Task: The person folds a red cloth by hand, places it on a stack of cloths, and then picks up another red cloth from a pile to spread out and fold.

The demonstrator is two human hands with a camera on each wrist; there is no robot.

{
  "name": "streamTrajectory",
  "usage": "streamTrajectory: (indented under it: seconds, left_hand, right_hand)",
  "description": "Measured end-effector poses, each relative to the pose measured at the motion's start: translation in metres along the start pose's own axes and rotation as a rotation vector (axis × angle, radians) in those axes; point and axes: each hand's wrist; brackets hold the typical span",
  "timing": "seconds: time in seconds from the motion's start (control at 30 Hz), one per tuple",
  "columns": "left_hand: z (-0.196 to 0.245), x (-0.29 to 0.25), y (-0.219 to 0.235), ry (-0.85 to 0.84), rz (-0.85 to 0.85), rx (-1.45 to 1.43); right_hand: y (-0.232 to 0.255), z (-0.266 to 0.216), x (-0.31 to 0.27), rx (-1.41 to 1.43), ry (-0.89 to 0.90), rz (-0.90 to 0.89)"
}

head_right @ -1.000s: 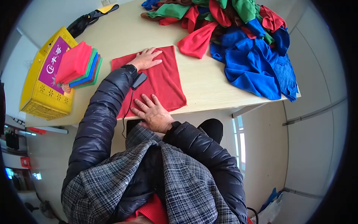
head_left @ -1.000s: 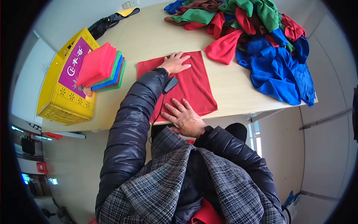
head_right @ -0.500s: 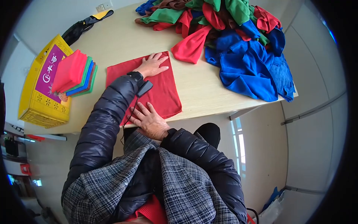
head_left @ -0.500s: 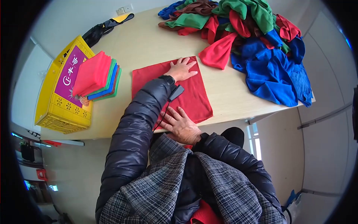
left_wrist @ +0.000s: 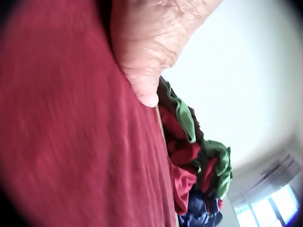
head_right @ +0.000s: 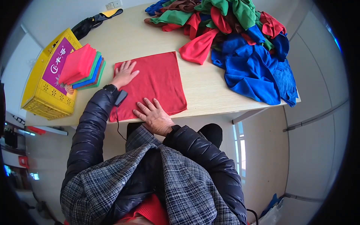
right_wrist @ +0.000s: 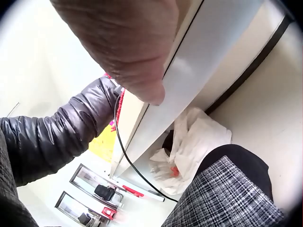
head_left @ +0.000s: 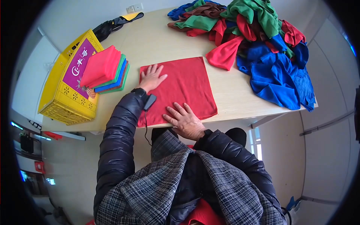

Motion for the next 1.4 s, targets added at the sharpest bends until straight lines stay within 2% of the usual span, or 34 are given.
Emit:
streamTrajectory:
  seconds: [0.1,0.23,0.3,0.37,0.43,0.47,0.53,0.67,0.77,0.93,1.07,1.2,1.27,1.3,1.4]
  left_hand:
    - [-0.039,-0.007,0.012,0.046,0.101,-0.021]
    - [-0.035,-0.012,0.023,0.025,0.113,0.070]
    - [-0.024,-0.020,0.022,-0.013,0.112,0.045]
    - [-0.013,-0.028,0.020,-0.103,0.110,0.015]
    - [-0.012,-0.029,0.014,-0.093,0.102,-0.010]
    - [-0.013,-0.030,0.010,-0.085,0.089,-0.027]
    - [-0.014,-0.029,0.006,-0.079,0.088,-0.045]
    - [-0.023,-0.030,0.002,-0.055,0.115,0.026]
    - [-0.029,-0.029,0.006,0.027,0.163,0.013]
    - [-0.047,-0.023,0.008,0.057,0.205,0.003]
    - [-0.049,-0.033,0.013,0.045,0.209,-0.011]
    - [-0.012,-0.072,0.019,0.063,0.148,0.092]
    - [0.016,-0.108,0.010,-0.095,0.103,0.064]
    - [0.019,-0.124,0.002,-0.097,0.091,0.061]
    - [0.023,-0.160,-0.015,-0.164,0.119,0.033]
  right_hand:
    - [0.006,-0.002,-0.001,0.003,0.004,-0.023]
    - [0.018,0.014,0.003,0.102,0.004,-0.026]
    - [0.031,0.060,0.023,0.751,-0.013,-0.276]
    - [0.013,0.113,0.054,0.412,-0.085,-0.114]
    - [-0.049,0.174,0.085,0.055,-0.132,-0.031]
    - [-0.047,0.180,0.096,0.050,-0.127,-0.033]
    - [-0.035,0.184,0.119,0.000,-0.409,-0.193]
    - [-0.062,0.190,0.139,-0.171,-0.449,-0.297]
    - [-0.066,0.205,0.139,-0.208,-0.468,-0.285]
    - [-0.065,0.210,0.131,-0.193,-0.529,-0.304]
    - [-0.041,0.205,0.123,-0.138,-0.564,-0.377]
    - [-0.021,0.155,0.102,-0.135,-0.451,-0.286]
    - [-0.011,0.107,0.083,-0.149,-0.395,-0.277]
    - [-0.009,0.091,0.072,-0.167,-0.331,-0.256]
    - [-0.020,0.075,0.040,-0.176,-0.360,-0.238]
Point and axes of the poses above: each hand's wrist, its own x-axis towards the middle knuckle, its own y-axis out of the back of the hand, z = x × y, and after that the axes turned 15 degrees about -x, right-handed
